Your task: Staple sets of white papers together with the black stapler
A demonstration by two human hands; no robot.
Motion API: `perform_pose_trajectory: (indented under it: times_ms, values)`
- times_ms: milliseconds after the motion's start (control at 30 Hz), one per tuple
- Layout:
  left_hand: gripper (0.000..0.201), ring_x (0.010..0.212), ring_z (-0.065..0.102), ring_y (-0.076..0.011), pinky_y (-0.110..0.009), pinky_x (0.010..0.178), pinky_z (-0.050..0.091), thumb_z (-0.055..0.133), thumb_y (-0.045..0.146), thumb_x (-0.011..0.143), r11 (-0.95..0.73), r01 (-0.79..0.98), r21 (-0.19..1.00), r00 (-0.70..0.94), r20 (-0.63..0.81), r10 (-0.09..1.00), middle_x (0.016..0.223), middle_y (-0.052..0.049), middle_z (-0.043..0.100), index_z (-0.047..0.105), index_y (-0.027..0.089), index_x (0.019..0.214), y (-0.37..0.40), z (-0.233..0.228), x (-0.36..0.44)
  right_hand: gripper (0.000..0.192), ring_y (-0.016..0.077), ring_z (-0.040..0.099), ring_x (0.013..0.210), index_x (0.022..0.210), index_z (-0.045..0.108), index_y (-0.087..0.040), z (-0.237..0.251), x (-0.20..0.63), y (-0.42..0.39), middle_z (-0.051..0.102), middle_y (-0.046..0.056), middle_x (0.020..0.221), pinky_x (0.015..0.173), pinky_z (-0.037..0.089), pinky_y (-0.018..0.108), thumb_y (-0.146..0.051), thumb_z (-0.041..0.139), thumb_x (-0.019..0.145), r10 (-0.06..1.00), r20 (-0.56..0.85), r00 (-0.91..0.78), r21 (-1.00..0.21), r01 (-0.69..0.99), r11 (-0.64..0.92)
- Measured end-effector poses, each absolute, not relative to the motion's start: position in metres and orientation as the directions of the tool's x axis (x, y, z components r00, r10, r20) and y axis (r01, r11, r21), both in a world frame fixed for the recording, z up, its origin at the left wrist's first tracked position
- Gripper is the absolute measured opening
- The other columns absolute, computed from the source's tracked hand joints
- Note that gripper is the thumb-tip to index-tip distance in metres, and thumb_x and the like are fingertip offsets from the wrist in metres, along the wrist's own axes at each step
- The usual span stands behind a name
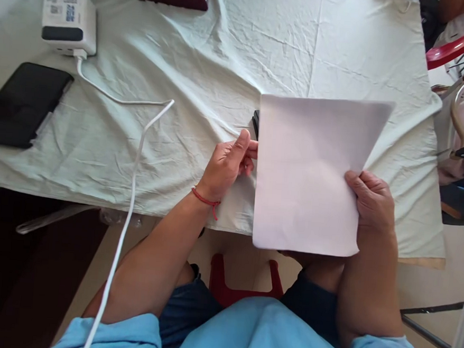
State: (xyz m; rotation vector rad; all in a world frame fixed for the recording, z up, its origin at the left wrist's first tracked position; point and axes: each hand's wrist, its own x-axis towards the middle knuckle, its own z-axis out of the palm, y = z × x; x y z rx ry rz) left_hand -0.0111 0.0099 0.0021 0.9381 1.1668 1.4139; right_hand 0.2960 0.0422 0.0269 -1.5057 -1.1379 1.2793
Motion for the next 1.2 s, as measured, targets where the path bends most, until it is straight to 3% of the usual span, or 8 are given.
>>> perform_pose_trajectory:
  times_ms: [133, 233, 300, 500, 600, 767, 1067, 1200]
  values:
    - [0.052, 0.05, 0.038, -0.0089, -0.028, 0.048, 0.027, 0.087, 0.06, 0.084, 0.05, -0.193, 0.98, -0.133, -0.077, 0.988, 0.055, 0.003, 0.049, 0.062, 0.021, 0.06, 0.006, 0.001, -0.017, 0.031, 0.0199, 0.077, 0.074, 0.098, 0.086, -0.029, 0.016, 0.284, 0.052, 0.085, 0.002, 0.094, 0.066, 0.063, 0.034, -0.052, 0.095, 0.081, 0.979, -0.201, -0.026, -0.973, 0.12, -0.196]
    - [0.045, 0.052, 0.03, -0.0079, -0.028, 0.049, 0.024, 0.091, 0.048, 0.079, 0.044, -0.156, 0.987, -0.211, -0.077, 0.974, 0.055, 0.005, 0.044, 0.061, 0.02, 0.06, 0.004, -0.004, -0.024, 0.033, 0.0213, 0.079, 0.084, 0.103, 0.087, -0.027, 0.01, 0.276, 0.057, 0.086, 0.003, 0.102, 0.076, 0.067, 0.037, -0.051, 0.094, 0.082, 0.975, -0.201, -0.094, -0.977, 0.099, -0.191]
    - [0.05, 0.054, 0.029, -0.0082, -0.028, 0.05, 0.023, 0.094, 0.045, 0.076, 0.031, -0.121, 0.992, -0.293, -0.065, 0.954, 0.053, 0.006, 0.041, 0.055, 0.021, 0.055, 0.002, -0.009, -0.028, 0.037, 0.021, 0.079, 0.085, 0.106, 0.087, -0.027, 0.008, 0.268, 0.059, 0.087, 0.003, 0.107, 0.078, 0.068, 0.037, -0.05, 0.096, 0.079, 0.97, -0.22, -0.105, -0.974, 0.079, -0.212]
    - [0.05, 0.059, 0.038, -0.0109, -0.029, 0.055, 0.029, 0.095, 0.046, 0.077, 0.019, -0.105, 0.994, -0.361, -0.056, 0.931, 0.06, 0.003, 0.049, 0.056, 0.021, 0.058, -0.004, -0.014, -0.034, 0.043, 0.0212, 0.077, 0.079, 0.093, 0.084, -0.023, 0.003, 0.247, 0.065, 0.086, 0.005, 0.098, 0.075, 0.069, 0.038, -0.044, 0.105, 0.062, 0.97, -0.242, 0.011, -0.966, 0.093, -0.242]
    - [0.046, 0.056, 0.035, -0.0093, -0.028, 0.053, 0.028, 0.091, 0.047, 0.081, 0.028, -0.145, 0.989, -0.335, -0.075, 0.939, 0.059, 0.005, 0.046, 0.058, 0.021, 0.062, -0.005, -0.011, -0.037, 0.042, 0.0215, 0.077, 0.079, 0.09, 0.083, -0.023, 0.001, 0.245, 0.067, 0.086, 0.005, 0.097, 0.076, 0.069, 0.039, -0.043, 0.105, 0.06, 0.974, -0.22, 0.055, -0.97, 0.097, -0.225]
    - [0.046, 0.056, 0.04, -0.0089, -0.027, 0.052, 0.029, 0.097, 0.051, 0.071, 0.063, -0.169, 0.984, -0.333, -0.117, 0.936, 0.061, 0.004, 0.053, 0.063, 0.02, 0.066, -0.002, -0.013, -0.038, 0.037, 0.0227, 0.077, 0.077, 0.084, 0.082, -0.023, 0.001, 0.251, 0.069, 0.086, 0.005, 0.093, 0.072, 0.069, 0.039, -0.043, 0.103, 0.06, 0.968, -0.23, 0.101, -0.961, 0.13, -0.242]
    - [0.05, 0.061, 0.028, -0.0092, -0.028, 0.055, 0.019, 0.094, 0.034, 0.074, 0.014, -0.104, 0.994, -0.451, -0.059, 0.89, 0.06, 0.006, 0.038, 0.048, 0.021, 0.06, 0.0, -0.021, -0.033, 0.036, 0.0234, 0.078, 0.083, 0.085, 0.084, -0.024, -0.002, 0.261, 0.07, 0.086, 0.003, 0.095, 0.081, 0.07, 0.039, -0.041, 0.103, 0.06, 0.97, -0.235, 0.066, -0.963, 0.123, -0.242]
    - [0.061, 0.063, 0.025, -0.0099, -0.029, 0.057, 0.019, 0.098, 0.044, 0.071, -0.023, -0.118, 0.993, -0.479, -0.036, 0.877, 0.061, 0.006, 0.033, 0.043, 0.021, 0.06, 0.003, -0.019, -0.03, 0.037, 0.0236, 0.078, 0.083, 0.086, 0.083, -0.024, -0.002, 0.265, 0.07, 0.086, 0.003, 0.095, 0.081, 0.07, 0.041, -0.041, 0.103, 0.059, 0.97, -0.232, 0.069, -0.963, 0.127, -0.24]
